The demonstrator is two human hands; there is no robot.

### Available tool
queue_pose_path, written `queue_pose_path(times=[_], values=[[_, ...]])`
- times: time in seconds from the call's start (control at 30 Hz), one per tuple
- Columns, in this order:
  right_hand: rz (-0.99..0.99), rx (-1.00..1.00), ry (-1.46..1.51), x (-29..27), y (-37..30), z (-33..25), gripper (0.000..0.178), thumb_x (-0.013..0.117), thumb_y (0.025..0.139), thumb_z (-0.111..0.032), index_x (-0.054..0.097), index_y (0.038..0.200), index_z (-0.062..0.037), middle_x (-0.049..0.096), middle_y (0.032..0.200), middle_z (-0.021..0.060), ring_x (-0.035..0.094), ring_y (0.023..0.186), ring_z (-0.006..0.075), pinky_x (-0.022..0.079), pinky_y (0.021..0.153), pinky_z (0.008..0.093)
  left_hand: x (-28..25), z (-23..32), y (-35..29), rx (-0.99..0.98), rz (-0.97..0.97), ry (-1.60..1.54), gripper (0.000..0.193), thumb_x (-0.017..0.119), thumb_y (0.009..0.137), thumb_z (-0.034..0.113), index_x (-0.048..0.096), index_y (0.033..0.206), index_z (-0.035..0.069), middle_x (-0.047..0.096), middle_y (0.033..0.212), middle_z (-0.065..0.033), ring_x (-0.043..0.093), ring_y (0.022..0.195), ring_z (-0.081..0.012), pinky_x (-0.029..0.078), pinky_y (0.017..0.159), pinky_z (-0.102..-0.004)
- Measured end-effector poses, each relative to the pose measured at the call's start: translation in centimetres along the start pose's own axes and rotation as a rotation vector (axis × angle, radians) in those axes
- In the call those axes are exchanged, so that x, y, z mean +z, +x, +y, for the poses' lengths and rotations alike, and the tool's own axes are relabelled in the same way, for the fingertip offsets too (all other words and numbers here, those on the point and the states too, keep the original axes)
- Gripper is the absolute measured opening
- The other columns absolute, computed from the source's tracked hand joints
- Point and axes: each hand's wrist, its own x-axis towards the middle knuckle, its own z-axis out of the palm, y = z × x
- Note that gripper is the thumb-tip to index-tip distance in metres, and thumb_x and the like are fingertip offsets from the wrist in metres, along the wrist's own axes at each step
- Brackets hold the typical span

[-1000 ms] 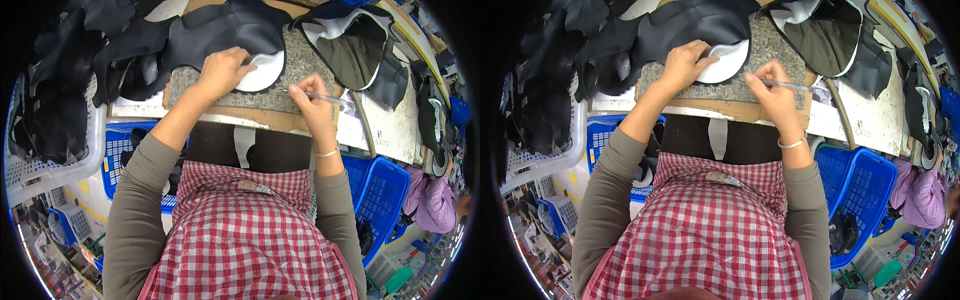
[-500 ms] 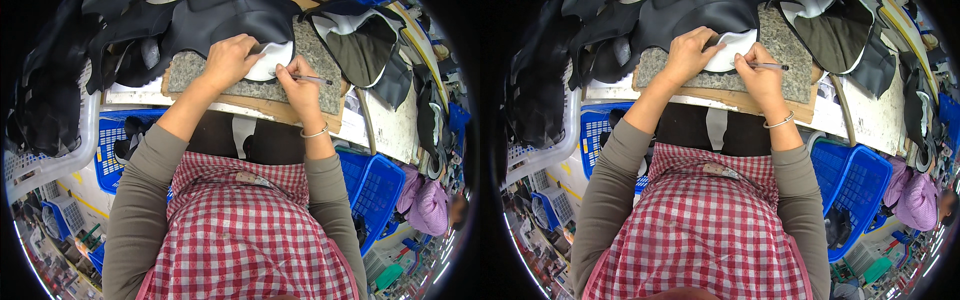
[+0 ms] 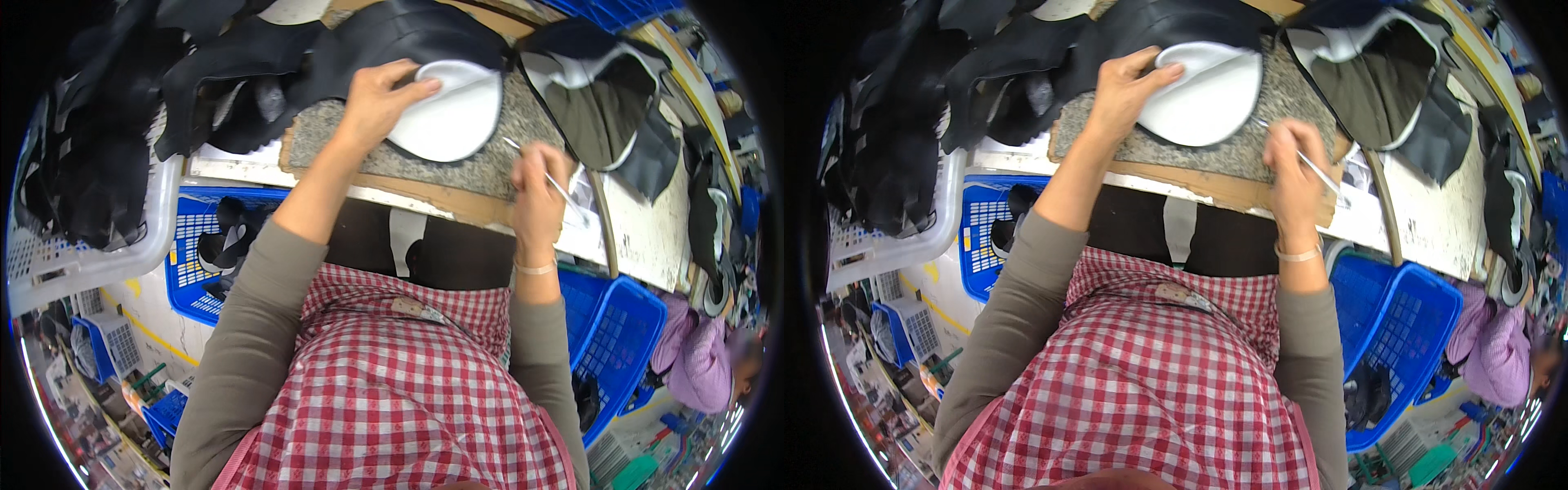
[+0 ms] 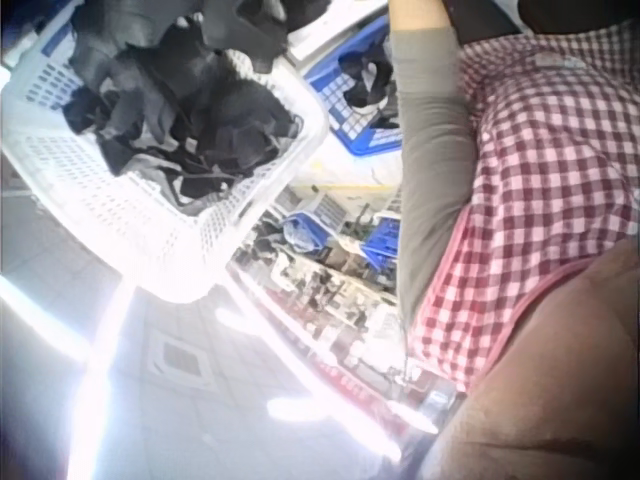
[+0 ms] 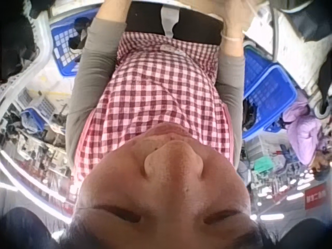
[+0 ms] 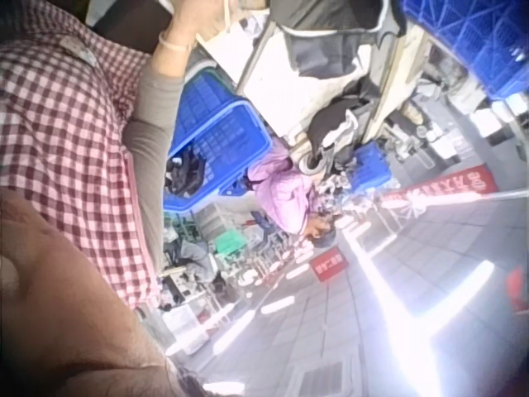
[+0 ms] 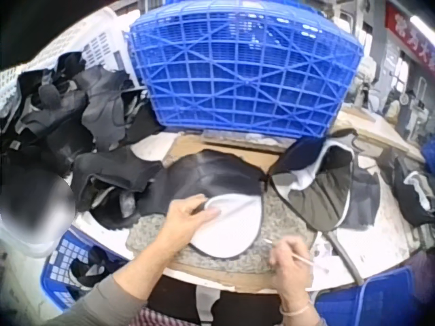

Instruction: The person repeatedly picks up black shoe parts from a white basket, places them on a work surface, and uses a hammer-like tool to tap and flatten them. Later, the person uses a small knife to trim edges of the parts. Trimmed pieces are placed into a blue basket.

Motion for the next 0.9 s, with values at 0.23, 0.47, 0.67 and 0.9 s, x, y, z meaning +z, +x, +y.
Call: queue_pose_path(times=[0.23,0.47,0.67,0.9], values=[[-0.054,-0.358,-0.152,0.1,0.2,-1.5,0.048,0.044,0.111,-0.043,0.061,0.117,0.0019,0.067,0.096,0.0151,0.065,0.090,0.0223,0.050,0.089,0.0374,8.9,-0.2,9.9,0.261,-0.260,0.108,0.040,0.081,0.087,0.040,0.077,0.095,0.001,0.072,0.079,-0.0143,0.064,0.068,-0.0179,0.051,0.065,-0.0351],[0.059,0.064,-0.165,-2.5,-0.7,0.3,0.043,0.047,0.112,-0.034,0.070,0.111,0.0015,0.062,0.086,0.0049,0.057,0.082,0.0120,0.045,0.077,0.0262,1.5,-0.8,3.5,0.580,-0.415,0.418,0.054,0.072,0.096,0.033,0.057,0.142,0.010,0.061,0.128,-0.0136,0.056,0.124,-0.0313,0.043,0.108,-0.0397],[0.012,-0.056,-0.271,-3.2,-1.2,1.4,0.032,0.054,0.110,-0.026,0.072,0.110,-0.0004,0.064,0.084,0.0020,0.058,0.079,0.0096,0.047,0.074,0.0250,-15.5,0.4,-11.8,0.117,0.162,1.039,0.051,0.079,0.080,0.005,0.066,0.129,0.008,0.059,0.133,-0.0142,0.053,0.128,-0.0345,0.046,0.109,-0.0416],[0.127,0.003,-0.210,-2.2,-0.3,1.3,0.032,0.057,0.109,-0.028,0.069,0.118,-0.0007,0.069,0.093,0.0061,0.064,0.088,0.0119,0.051,0.082,0.0263,-24.4,-1.5,-12.2,0.012,-0.035,1.468,0.075,0.079,0.084,0.049,0.059,0.142,0.006,0.058,0.142,-0.0178,0.054,0.128,-0.0398,0.046,0.109,-0.0456]])
